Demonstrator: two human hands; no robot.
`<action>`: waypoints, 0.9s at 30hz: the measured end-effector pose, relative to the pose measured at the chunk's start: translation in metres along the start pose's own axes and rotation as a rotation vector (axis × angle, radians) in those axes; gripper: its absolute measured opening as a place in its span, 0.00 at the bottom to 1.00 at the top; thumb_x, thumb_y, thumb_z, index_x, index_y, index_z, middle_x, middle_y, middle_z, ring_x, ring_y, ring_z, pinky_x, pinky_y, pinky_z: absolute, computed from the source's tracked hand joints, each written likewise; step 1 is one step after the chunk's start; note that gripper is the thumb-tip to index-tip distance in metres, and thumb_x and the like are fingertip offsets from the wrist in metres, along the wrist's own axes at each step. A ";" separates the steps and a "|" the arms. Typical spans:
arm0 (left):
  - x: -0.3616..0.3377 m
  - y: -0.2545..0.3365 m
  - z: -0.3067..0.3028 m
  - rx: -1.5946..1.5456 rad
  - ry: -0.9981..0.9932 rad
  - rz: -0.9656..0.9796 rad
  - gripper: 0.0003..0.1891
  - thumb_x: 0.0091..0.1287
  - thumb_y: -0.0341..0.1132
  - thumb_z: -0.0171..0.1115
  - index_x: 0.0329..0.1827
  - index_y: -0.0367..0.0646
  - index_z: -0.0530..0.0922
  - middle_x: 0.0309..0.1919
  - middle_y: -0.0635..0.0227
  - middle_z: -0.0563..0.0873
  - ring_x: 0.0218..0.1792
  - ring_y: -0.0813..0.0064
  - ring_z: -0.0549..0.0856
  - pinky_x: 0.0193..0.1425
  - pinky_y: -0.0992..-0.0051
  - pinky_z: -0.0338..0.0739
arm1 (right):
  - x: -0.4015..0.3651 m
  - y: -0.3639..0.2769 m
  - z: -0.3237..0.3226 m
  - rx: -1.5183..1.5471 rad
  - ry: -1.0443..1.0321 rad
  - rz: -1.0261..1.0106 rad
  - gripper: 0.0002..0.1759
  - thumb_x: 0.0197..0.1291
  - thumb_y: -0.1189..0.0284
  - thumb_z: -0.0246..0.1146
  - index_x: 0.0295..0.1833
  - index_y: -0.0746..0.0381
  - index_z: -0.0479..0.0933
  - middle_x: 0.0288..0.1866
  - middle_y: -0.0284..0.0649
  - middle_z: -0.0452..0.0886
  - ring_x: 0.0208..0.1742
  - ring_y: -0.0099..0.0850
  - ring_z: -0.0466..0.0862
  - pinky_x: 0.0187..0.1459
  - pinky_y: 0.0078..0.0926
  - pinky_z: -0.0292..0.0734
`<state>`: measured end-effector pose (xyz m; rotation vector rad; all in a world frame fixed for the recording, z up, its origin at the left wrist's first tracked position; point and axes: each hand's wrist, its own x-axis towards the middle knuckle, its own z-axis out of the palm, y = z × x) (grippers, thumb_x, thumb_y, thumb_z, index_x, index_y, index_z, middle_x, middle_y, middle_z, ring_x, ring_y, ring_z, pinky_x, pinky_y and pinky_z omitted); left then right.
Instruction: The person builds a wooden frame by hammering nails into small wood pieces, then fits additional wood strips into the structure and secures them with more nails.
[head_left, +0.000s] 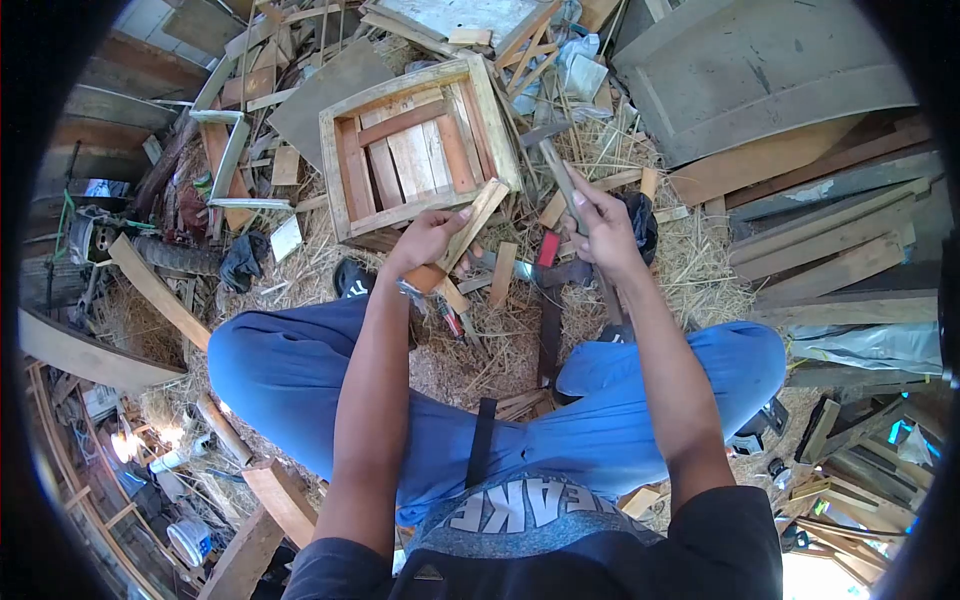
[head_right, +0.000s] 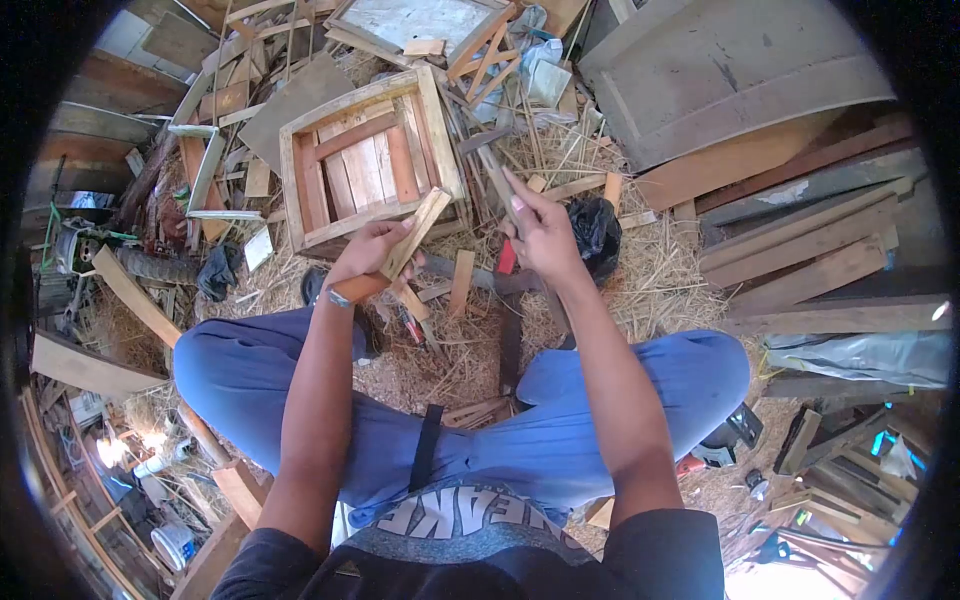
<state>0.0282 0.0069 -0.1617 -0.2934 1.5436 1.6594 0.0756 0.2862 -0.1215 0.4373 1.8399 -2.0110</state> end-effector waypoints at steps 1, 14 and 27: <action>-0.001 -0.001 0.001 -0.002 0.005 -0.004 0.19 0.84 0.48 0.57 0.51 0.36 0.79 0.31 0.57 0.90 0.21 0.73 0.84 0.22 0.67 0.82 | 0.009 0.014 -0.003 -0.171 -0.071 -0.120 0.26 0.84 0.72 0.52 0.83 0.47 0.70 0.30 0.28 0.72 0.23 0.16 0.63 0.24 0.17 0.59; -0.002 -0.002 0.000 -0.058 -0.001 -0.031 0.18 0.85 0.46 0.56 0.52 0.36 0.79 0.30 0.56 0.90 0.21 0.72 0.85 0.21 0.67 0.82 | 0.006 0.017 -0.011 -0.238 -0.070 -0.211 0.26 0.82 0.75 0.54 0.81 0.52 0.73 0.29 0.28 0.73 0.30 0.20 0.70 0.36 0.22 0.71; 0.001 -0.002 0.000 -0.061 -0.004 -0.012 0.20 0.84 0.46 0.57 0.52 0.33 0.80 0.30 0.56 0.90 0.21 0.71 0.84 0.24 0.70 0.81 | -0.003 0.006 0.003 -0.127 0.095 -0.295 0.27 0.82 0.75 0.53 0.82 0.49 0.72 0.29 0.27 0.70 0.29 0.19 0.68 0.34 0.18 0.68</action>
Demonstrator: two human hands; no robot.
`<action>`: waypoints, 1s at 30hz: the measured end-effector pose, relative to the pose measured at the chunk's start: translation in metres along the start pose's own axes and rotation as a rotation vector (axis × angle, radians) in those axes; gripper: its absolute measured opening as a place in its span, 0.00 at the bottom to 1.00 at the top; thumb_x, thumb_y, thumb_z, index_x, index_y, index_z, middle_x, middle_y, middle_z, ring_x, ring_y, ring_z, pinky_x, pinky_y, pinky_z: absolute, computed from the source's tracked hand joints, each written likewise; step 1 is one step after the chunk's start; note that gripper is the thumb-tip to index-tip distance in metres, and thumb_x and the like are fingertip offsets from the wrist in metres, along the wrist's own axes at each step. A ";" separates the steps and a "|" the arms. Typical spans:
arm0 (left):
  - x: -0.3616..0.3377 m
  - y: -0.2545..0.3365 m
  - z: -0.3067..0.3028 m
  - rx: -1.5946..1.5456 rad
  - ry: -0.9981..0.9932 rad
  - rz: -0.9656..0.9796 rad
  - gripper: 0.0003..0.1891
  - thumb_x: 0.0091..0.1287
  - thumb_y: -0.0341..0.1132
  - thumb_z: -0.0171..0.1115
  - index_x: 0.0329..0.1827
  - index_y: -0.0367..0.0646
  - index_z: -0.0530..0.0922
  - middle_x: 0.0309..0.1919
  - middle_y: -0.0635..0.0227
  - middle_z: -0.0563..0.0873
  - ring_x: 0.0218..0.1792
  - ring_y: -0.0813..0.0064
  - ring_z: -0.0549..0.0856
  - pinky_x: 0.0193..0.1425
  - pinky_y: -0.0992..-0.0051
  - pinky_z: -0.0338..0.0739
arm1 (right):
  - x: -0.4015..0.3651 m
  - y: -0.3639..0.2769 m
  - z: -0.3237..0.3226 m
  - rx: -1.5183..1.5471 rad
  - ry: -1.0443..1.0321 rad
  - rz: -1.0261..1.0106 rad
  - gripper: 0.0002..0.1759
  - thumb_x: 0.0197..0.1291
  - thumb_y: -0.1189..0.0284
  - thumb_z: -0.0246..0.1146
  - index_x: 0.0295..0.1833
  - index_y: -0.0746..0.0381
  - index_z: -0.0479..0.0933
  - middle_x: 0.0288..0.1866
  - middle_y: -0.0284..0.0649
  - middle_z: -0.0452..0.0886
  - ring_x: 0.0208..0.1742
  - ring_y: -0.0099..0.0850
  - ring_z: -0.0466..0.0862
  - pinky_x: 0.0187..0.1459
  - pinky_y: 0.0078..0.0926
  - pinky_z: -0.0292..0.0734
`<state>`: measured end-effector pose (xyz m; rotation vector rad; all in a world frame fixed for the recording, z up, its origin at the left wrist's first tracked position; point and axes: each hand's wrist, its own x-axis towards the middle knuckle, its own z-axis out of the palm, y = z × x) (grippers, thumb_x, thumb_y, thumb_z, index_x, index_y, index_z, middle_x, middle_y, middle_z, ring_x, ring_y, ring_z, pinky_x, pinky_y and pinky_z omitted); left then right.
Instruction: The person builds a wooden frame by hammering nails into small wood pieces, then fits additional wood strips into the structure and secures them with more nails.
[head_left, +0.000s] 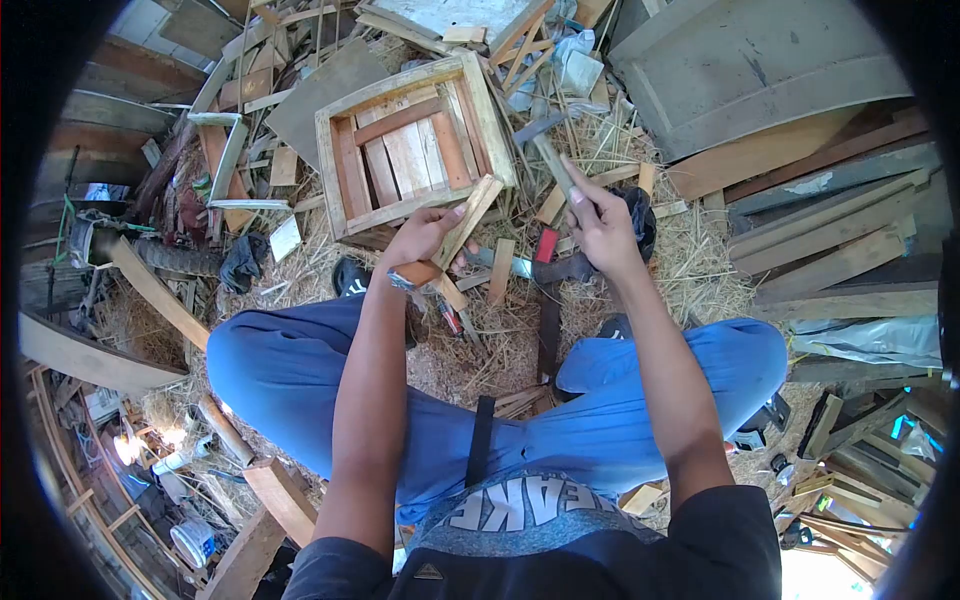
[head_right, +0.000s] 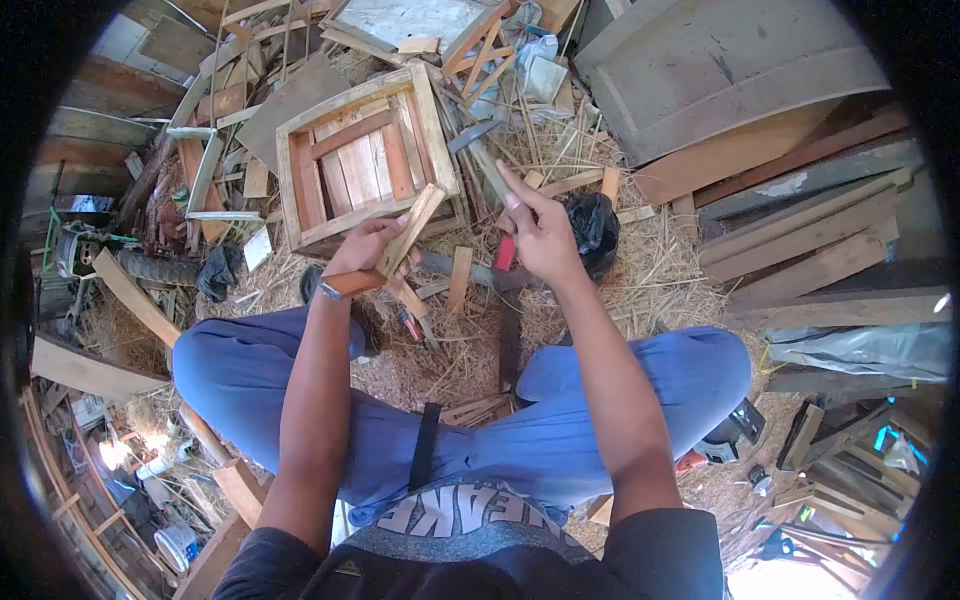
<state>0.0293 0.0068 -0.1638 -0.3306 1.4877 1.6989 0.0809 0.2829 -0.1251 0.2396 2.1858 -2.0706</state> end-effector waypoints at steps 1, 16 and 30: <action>0.001 -0.002 -0.001 0.010 -0.003 0.009 0.19 0.84 0.46 0.57 0.52 0.34 0.80 0.30 0.56 0.90 0.21 0.72 0.85 0.24 0.70 0.80 | -0.001 0.003 -0.002 -0.001 -0.004 0.003 0.27 0.82 0.75 0.53 0.82 0.49 0.72 0.29 0.27 0.70 0.29 0.19 0.68 0.34 0.18 0.68; 0.001 -0.004 -0.003 -0.023 -0.034 0.015 0.18 0.85 0.46 0.56 0.50 0.36 0.80 0.29 0.56 0.90 0.22 0.72 0.85 0.25 0.71 0.80 | -0.005 0.007 0.000 -0.308 -0.117 -0.097 0.28 0.80 0.75 0.55 0.81 0.48 0.72 0.27 0.33 0.71 0.30 0.21 0.69 0.37 0.24 0.73; 0.003 -0.007 -0.004 -0.010 -0.005 0.001 0.19 0.84 0.47 0.57 0.50 0.36 0.81 0.29 0.56 0.90 0.21 0.72 0.84 0.25 0.71 0.80 | -0.006 -0.001 0.007 -0.186 -0.009 -0.096 0.30 0.77 0.77 0.55 0.80 0.44 0.73 0.28 0.40 0.74 0.28 0.25 0.71 0.37 0.27 0.75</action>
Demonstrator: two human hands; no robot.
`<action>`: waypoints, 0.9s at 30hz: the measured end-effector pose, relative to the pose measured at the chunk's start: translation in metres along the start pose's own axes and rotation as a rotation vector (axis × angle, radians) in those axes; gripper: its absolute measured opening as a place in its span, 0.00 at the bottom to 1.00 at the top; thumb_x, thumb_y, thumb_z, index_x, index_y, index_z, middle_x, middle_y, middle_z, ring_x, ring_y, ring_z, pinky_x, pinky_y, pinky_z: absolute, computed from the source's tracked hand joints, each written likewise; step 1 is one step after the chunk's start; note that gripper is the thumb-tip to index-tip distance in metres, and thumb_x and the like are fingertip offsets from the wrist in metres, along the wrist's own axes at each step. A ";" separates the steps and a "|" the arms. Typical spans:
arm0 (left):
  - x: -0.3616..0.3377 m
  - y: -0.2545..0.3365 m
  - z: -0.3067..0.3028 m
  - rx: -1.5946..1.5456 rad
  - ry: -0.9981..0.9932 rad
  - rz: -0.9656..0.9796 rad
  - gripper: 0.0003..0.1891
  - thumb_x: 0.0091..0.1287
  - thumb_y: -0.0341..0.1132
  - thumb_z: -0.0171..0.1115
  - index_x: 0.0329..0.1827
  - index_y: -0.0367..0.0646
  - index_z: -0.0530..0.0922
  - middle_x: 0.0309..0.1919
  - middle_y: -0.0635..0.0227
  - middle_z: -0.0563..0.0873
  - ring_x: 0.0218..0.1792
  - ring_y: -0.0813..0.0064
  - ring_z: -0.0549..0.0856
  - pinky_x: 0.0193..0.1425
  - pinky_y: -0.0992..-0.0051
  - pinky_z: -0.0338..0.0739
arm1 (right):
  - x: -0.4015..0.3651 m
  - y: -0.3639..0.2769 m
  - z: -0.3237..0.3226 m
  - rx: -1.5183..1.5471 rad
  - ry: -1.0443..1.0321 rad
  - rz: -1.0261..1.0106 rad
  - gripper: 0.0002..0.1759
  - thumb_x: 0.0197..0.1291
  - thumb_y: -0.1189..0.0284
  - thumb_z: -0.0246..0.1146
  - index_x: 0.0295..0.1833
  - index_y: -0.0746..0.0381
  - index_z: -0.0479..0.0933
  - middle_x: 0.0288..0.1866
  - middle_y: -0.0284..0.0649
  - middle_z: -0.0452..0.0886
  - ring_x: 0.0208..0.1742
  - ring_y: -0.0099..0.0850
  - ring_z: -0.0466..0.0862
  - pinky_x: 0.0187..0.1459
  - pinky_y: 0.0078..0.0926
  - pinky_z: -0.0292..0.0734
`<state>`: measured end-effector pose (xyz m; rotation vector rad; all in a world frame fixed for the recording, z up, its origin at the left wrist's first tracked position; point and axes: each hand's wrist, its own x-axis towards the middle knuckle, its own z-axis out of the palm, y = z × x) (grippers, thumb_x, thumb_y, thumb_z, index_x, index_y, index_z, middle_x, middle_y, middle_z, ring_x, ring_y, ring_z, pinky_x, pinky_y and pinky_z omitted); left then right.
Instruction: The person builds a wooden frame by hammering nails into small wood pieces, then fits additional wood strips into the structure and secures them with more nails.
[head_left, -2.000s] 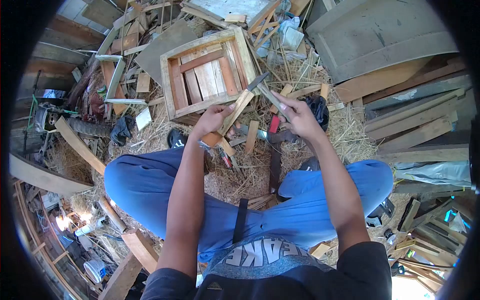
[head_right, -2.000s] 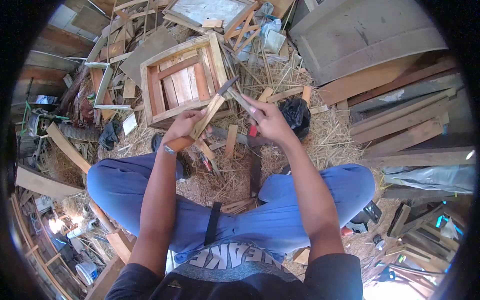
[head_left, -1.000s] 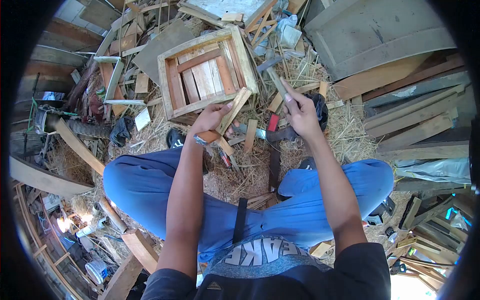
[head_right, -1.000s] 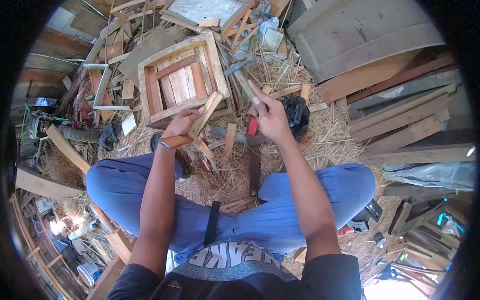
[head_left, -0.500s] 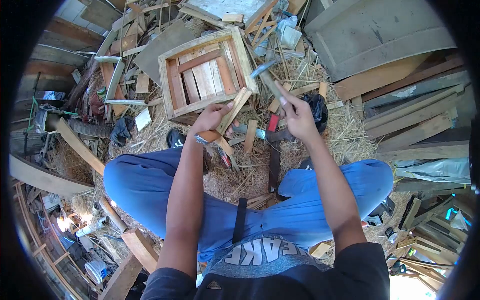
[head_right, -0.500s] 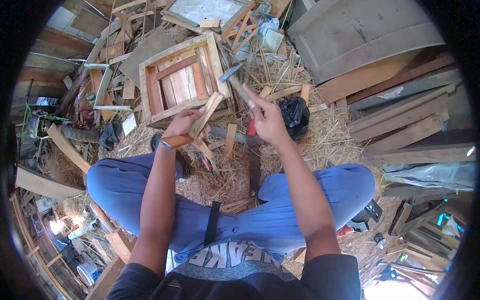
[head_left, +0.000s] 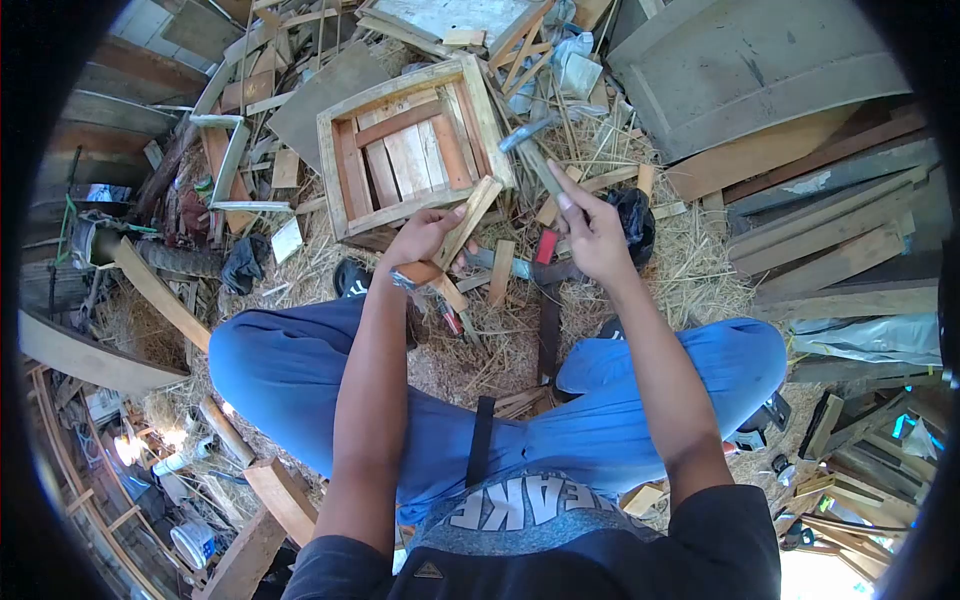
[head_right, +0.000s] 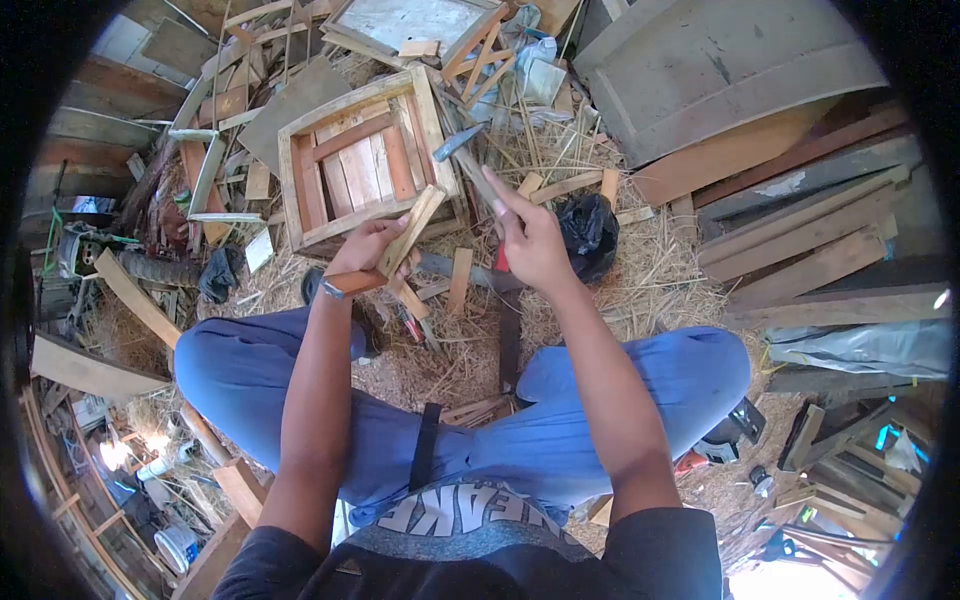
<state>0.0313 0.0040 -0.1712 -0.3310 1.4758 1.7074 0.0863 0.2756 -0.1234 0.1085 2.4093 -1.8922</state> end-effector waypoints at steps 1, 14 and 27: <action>0.000 -0.001 -0.001 0.000 -0.009 0.005 0.19 0.84 0.47 0.57 0.50 0.36 0.81 0.29 0.56 0.90 0.21 0.72 0.85 0.25 0.71 0.80 | -0.002 0.001 -0.001 -0.001 -0.005 0.001 0.30 0.77 0.77 0.55 0.80 0.44 0.73 0.28 0.40 0.74 0.28 0.25 0.71 0.37 0.27 0.75; 0.001 0.003 0.003 -0.020 -0.006 0.001 0.19 0.84 0.47 0.57 0.48 0.36 0.81 0.28 0.56 0.89 0.20 0.70 0.85 0.24 0.69 0.80 | -0.012 0.004 0.010 -0.002 -0.016 0.068 0.27 0.81 0.73 0.56 0.81 0.48 0.72 0.30 0.30 0.75 0.31 0.18 0.72 0.35 0.23 0.73; 0.006 -0.009 0.009 0.022 -0.010 0.073 0.22 0.85 0.49 0.54 0.48 0.35 0.81 0.30 0.57 0.90 0.22 0.70 0.86 0.26 0.69 0.81 | -0.026 0.009 0.024 -0.226 0.035 -0.083 0.28 0.78 0.79 0.55 0.79 0.49 0.75 0.40 0.37 0.88 0.29 0.19 0.71 0.34 0.25 0.74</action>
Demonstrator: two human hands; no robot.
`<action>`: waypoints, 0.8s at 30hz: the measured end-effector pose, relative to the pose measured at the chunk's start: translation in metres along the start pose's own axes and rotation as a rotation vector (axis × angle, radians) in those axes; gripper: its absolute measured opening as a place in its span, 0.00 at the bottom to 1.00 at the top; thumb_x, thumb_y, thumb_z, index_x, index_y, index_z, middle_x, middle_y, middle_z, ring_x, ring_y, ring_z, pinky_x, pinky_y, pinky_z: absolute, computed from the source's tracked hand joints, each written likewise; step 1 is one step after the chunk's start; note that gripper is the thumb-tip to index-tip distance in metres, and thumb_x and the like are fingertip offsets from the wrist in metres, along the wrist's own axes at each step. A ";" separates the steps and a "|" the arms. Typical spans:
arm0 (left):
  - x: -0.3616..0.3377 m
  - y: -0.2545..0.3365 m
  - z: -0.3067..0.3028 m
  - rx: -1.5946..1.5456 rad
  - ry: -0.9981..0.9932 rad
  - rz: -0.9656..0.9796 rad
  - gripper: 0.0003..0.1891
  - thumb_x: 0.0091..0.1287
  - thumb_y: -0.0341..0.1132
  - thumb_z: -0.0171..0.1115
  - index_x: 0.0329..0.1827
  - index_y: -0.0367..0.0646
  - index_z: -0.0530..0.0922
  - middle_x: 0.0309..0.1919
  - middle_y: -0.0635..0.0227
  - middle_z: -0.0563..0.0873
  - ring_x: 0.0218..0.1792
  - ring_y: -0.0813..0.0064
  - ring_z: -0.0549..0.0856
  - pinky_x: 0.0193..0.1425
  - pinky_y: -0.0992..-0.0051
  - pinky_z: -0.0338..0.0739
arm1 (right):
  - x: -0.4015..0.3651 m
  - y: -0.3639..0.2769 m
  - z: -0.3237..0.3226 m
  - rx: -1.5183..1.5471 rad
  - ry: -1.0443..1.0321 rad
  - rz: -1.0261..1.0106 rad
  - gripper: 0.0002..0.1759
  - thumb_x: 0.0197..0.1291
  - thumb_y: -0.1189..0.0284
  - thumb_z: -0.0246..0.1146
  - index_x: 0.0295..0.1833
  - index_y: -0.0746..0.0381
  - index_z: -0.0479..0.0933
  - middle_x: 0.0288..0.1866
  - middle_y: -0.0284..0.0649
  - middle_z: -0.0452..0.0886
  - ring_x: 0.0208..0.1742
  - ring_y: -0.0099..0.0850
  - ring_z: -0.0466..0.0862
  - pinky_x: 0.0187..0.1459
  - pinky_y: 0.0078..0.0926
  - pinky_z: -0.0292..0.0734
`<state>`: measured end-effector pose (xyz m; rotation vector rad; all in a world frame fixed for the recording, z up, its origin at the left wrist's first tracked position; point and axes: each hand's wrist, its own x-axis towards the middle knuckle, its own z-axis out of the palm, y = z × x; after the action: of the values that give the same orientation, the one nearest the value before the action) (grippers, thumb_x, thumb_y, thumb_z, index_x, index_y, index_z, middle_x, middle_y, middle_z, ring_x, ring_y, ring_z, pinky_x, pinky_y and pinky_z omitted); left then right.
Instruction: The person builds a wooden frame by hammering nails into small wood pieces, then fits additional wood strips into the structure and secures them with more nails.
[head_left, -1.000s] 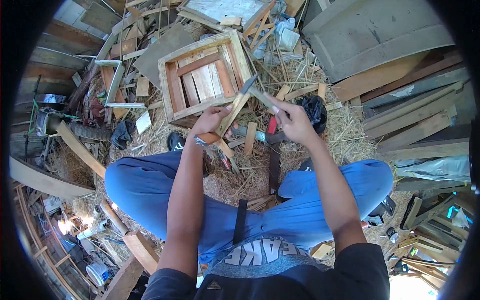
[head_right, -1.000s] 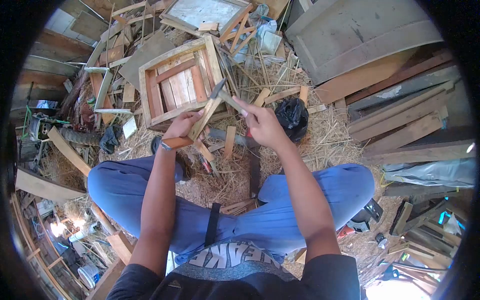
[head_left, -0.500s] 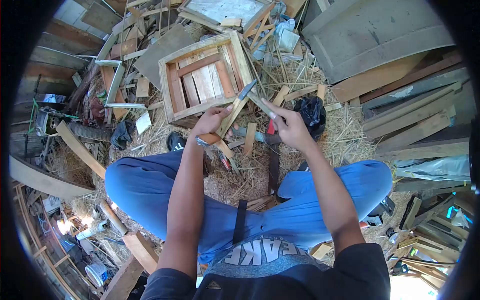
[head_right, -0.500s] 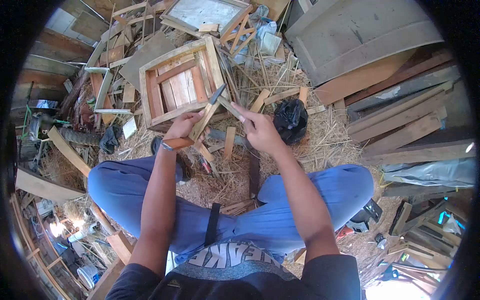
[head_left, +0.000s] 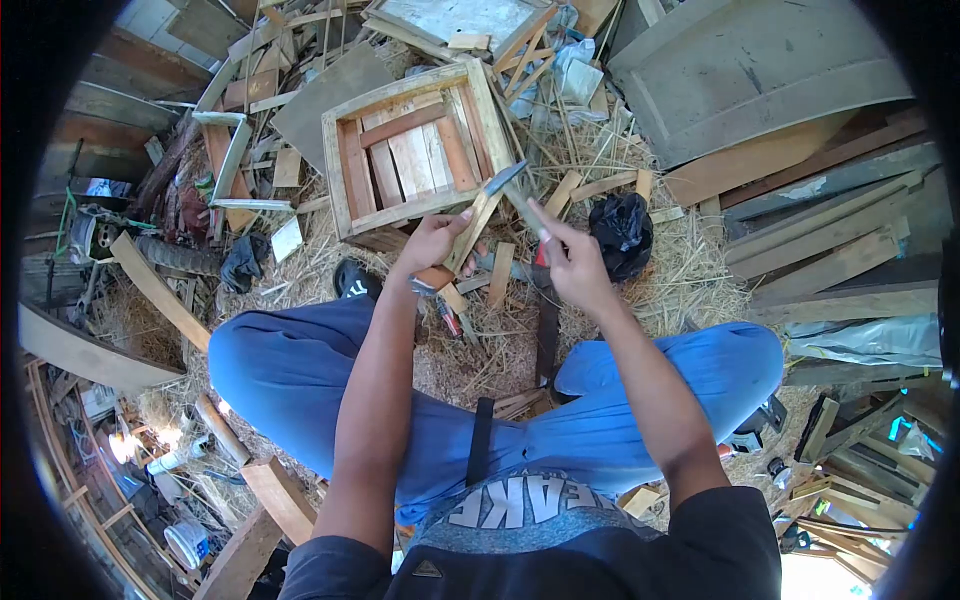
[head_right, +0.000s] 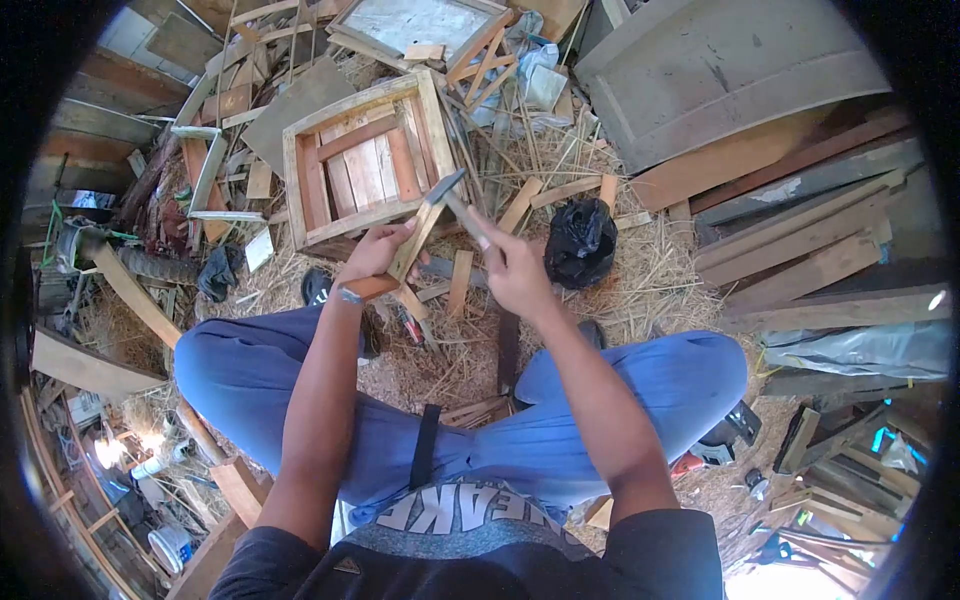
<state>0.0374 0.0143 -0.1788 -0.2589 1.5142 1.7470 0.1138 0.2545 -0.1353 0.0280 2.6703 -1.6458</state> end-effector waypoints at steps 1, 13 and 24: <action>0.000 0.001 0.001 0.003 -0.004 0.000 0.22 0.86 0.48 0.54 0.48 0.34 0.81 0.31 0.57 0.90 0.22 0.70 0.86 0.26 0.69 0.81 | -0.001 -0.006 -0.001 0.061 -0.041 0.076 0.27 0.79 0.77 0.55 0.79 0.50 0.75 0.47 0.40 0.90 0.29 0.19 0.72 0.34 0.25 0.75; 0.001 -0.010 0.004 -0.017 0.039 0.016 0.22 0.85 0.47 0.54 0.47 0.33 0.81 0.31 0.53 0.89 0.23 0.66 0.87 0.24 0.65 0.81 | -0.005 0.008 0.019 0.195 0.064 0.075 0.29 0.79 0.78 0.55 0.82 0.50 0.71 0.33 0.36 0.81 0.30 0.17 0.71 0.35 0.22 0.72; 0.007 -0.013 0.003 -0.091 0.035 0.023 0.21 0.85 0.47 0.55 0.51 0.32 0.78 0.31 0.52 0.88 0.21 0.65 0.86 0.24 0.65 0.81 | 0.014 0.031 0.000 0.208 0.145 0.265 0.20 0.86 0.66 0.51 0.73 0.62 0.76 0.30 0.29 0.73 0.27 0.16 0.73 0.27 0.20 0.71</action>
<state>0.0427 0.0200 -0.1923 -0.3211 1.4700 1.8405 0.1008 0.2691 -0.1633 0.4959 2.4411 -1.8837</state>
